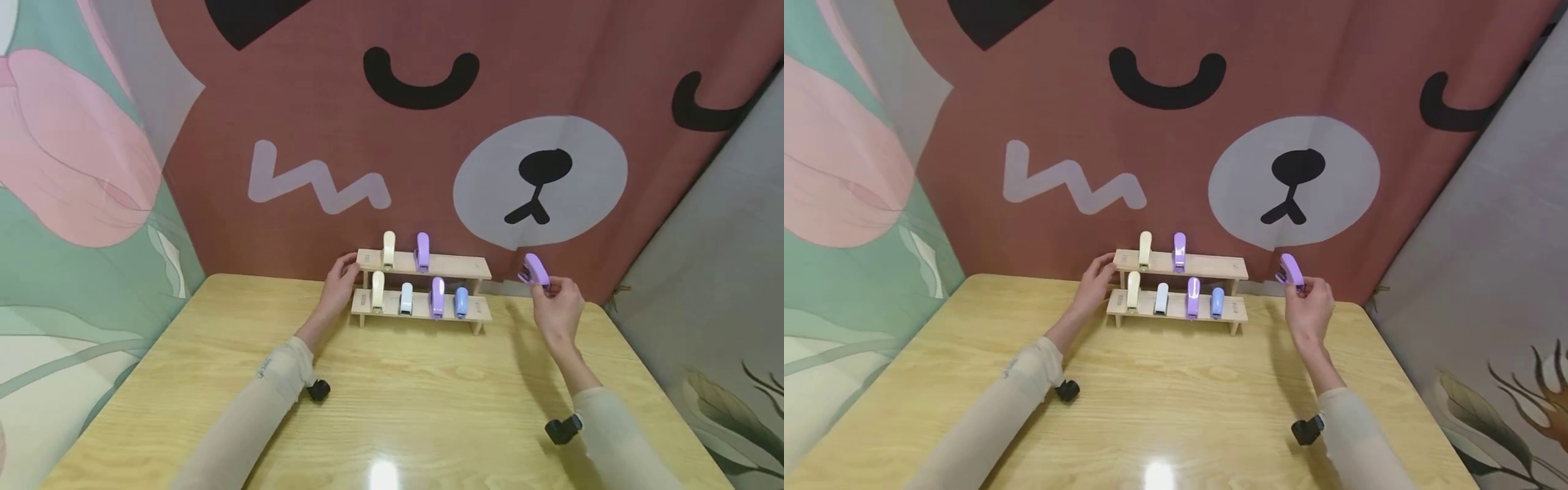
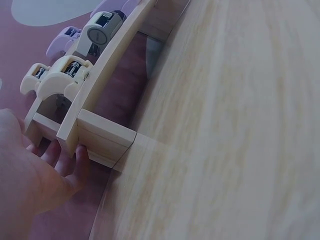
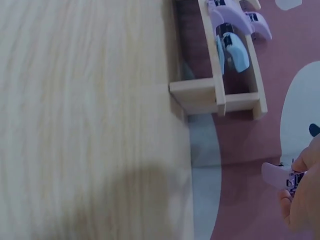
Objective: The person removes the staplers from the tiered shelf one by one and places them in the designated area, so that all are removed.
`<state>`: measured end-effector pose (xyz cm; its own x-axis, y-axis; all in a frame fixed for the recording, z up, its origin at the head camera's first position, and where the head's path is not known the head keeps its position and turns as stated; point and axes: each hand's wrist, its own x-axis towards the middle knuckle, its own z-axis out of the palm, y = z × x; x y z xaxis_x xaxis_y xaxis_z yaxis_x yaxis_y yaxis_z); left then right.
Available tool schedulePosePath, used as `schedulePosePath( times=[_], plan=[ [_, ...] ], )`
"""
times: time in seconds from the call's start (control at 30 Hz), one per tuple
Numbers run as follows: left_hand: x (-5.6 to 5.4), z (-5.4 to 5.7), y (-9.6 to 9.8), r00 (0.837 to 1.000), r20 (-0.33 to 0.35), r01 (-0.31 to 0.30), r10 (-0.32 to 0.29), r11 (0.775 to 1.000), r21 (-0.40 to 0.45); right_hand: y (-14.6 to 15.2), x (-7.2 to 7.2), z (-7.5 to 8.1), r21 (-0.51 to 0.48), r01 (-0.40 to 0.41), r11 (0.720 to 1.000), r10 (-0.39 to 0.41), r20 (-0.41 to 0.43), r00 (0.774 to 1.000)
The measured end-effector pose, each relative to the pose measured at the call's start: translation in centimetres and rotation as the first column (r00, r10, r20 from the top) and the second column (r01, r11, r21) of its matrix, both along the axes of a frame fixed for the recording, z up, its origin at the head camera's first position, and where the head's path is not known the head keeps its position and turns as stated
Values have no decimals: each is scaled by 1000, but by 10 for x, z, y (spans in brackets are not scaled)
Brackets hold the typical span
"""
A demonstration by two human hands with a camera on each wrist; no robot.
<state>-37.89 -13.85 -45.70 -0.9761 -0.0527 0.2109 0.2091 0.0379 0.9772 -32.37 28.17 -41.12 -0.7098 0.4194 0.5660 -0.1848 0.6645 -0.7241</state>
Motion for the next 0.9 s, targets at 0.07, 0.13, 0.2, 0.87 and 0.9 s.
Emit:
schedulePosePath(
  times=[0.07,0.13,0.2,0.87,0.9],
  plan=[
    [0,-2,1,1000,7,-5,5,1000,1,6,2,-4,0,5,1000,-5,26,1000],
    [0,-4,2,1000,15,-19,19,1000,1,12,3,-7,1,7,1000,-7,52,999],
    [1,-4,3,1000,11,-29,29,1000,0,18,4,-9,7,12,1000,-12,73,997],
    [-4,0,4,1000,-3,-24,24,1000,10,62,-4,-26,49,70,996,-77,168,983],
    [-3,-1,4,1000,-4,-26,26,1000,10,63,-5,-27,52,70,996,-78,170,982]
  ],
)
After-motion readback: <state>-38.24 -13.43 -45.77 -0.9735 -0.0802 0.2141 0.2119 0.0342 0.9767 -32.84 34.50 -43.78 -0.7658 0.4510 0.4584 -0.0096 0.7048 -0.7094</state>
